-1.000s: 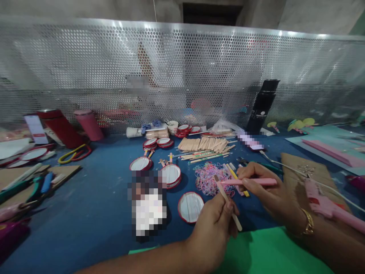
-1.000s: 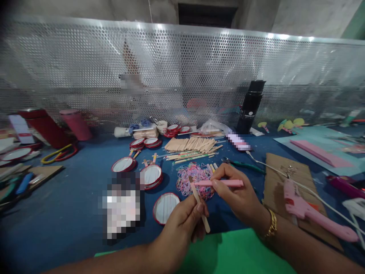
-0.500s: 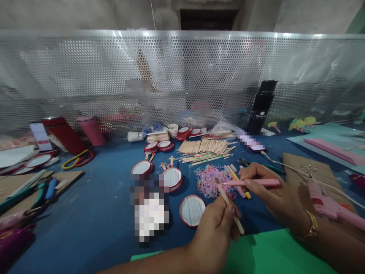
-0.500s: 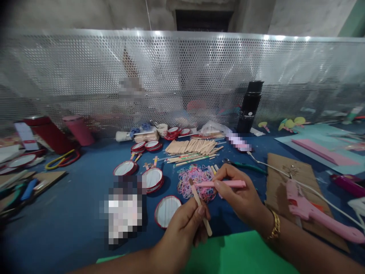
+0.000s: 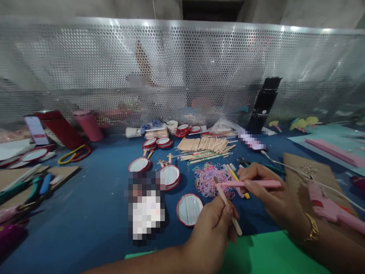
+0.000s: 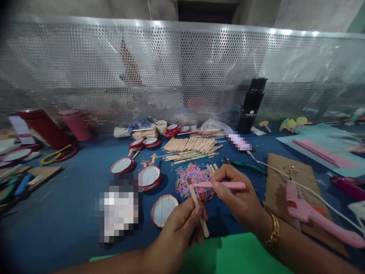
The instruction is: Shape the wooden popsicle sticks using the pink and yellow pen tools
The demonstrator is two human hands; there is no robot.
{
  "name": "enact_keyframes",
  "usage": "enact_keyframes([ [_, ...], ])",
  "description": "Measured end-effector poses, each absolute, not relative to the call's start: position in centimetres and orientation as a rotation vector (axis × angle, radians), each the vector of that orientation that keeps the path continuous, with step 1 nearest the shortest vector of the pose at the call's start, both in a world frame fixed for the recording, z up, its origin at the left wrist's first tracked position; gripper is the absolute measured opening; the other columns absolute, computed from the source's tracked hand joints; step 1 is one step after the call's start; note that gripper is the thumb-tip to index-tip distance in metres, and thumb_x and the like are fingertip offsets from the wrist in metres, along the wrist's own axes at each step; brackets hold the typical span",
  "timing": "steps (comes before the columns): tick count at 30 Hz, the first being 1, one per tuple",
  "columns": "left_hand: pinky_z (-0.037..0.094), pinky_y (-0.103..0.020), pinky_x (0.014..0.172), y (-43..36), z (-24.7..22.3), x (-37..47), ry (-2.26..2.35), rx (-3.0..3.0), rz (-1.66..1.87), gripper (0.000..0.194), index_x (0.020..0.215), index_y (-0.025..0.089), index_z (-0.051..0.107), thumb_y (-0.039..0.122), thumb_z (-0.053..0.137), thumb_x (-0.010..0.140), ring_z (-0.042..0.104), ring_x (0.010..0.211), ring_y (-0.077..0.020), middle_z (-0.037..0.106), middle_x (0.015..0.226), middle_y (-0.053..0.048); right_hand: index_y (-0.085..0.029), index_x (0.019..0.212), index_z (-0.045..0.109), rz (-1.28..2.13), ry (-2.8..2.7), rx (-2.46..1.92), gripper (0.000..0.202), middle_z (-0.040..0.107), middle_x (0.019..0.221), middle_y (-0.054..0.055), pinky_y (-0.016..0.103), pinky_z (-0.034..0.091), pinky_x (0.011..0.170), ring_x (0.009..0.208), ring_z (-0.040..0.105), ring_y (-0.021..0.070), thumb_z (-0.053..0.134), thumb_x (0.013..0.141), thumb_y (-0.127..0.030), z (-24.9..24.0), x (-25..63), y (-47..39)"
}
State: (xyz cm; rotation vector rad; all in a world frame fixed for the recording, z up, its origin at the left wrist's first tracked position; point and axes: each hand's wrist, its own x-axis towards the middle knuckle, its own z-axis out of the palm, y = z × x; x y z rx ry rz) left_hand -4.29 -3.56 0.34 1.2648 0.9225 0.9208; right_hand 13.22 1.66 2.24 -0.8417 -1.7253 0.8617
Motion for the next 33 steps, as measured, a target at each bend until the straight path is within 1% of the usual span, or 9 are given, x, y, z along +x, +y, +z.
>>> enact_keyframes([
  [2, 0.030, -0.021, 0.045, -3.55, 0.36, -4.28, 0.919, 1.266, 0.926, 0.032, 0.082, 0.020, 0.050, 0.047, 0.040, 0.096, 0.041, 0.045, -0.0098, 0.047, 0.054, 0.004, -0.023, 0.082, 0.057, 0.881, -1.722, -0.834, 0.017, 0.056, 0.076, 0.001, 0.033, 0.040, 0.065, 0.070, 0.051, 0.0183, 0.056, 0.093, -0.037, 2.16, 13.16, 1.62],
  [8, 0.031, -0.021, 0.045, -3.67, 0.81, -4.29, 0.924, 1.260, 0.924, 0.030, 0.082, 0.020, 0.050, 0.043, 0.039, 0.097, 0.041, 0.045, -0.0101, 0.047, 0.054, 0.004, -0.022, 0.078, 0.056, 0.853, -1.760, -0.861, 0.021, 0.054, 0.072, 0.000, 0.033, 0.039, 0.063, 0.067, 0.050, 0.0173, 0.056, 0.093, -0.036, 2.47, 13.16, 1.57],
  [13, 0.032, -0.021, 0.046, -3.63, 0.94, -4.33, 0.944, 1.285, 0.902, 0.030, 0.081, 0.019, 0.051, 0.042, 0.040, 0.097, 0.043, 0.047, -0.0100, 0.048, 0.054, 0.003, -0.023, 0.081, 0.057, 0.849, -1.734, -0.835, 0.017, 0.055, 0.073, 0.000, 0.032, 0.040, 0.064, 0.068, 0.051, 0.0170, 0.057, 0.093, -0.035, 2.44, 13.22, 1.55],
  [18, 0.031, -0.020, 0.044, -3.54, 0.70, -4.31, 0.907, 1.255, 0.920, 0.031, 0.082, 0.019, 0.050, 0.045, 0.039, 0.096, 0.039, 0.044, -0.0093, 0.046, 0.054, 0.004, -0.022, 0.079, 0.057, 0.844, -1.774, -0.860, 0.020, 0.055, 0.072, 0.001, 0.032, 0.040, 0.062, 0.066, 0.050, 0.0167, 0.055, 0.093, -0.035, 2.63, 13.05, 1.49],
  [22, 0.031, -0.020, 0.045, -3.56, 0.60, -4.37, 0.941, 1.267, 0.911, 0.031, 0.083, 0.019, 0.051, 0.045, 0.040, 0.096, 0.041, 0.046, -0.0097, 0.047, 0.054, 0.004, -0.022, 0.077, 0.056, 0.811, -1.758, -0.863, 0.020, 0.054, 0.070, 0.000, 0.032, 0.039, 0.062, 0.065, 0.050, 0.0169, 0.055, 0.092, -0.035, 2.83, 13.10, 1.47],
  [33, 0.030, -0.021, 0.046, -3.57, 0.42, -4.40, 0.969, 1.269, 0.915, 0.034, 0.083, 0.020, 0.051, 0.049, 0.040, 0.096, 0.041, 0.046, -0.0101, 0.048, 0.053, 0.004, -0.021, 0.077, 0.056, 0.775, -1.758, -0.858, 0.020, 0.054, 0.071, 0.000, 0.032, 0.040, 0.063, 0.066, 0.049, 0.0163, 0.055, 0.092, -0.033, 2.83, 12.97, 1.75],
])
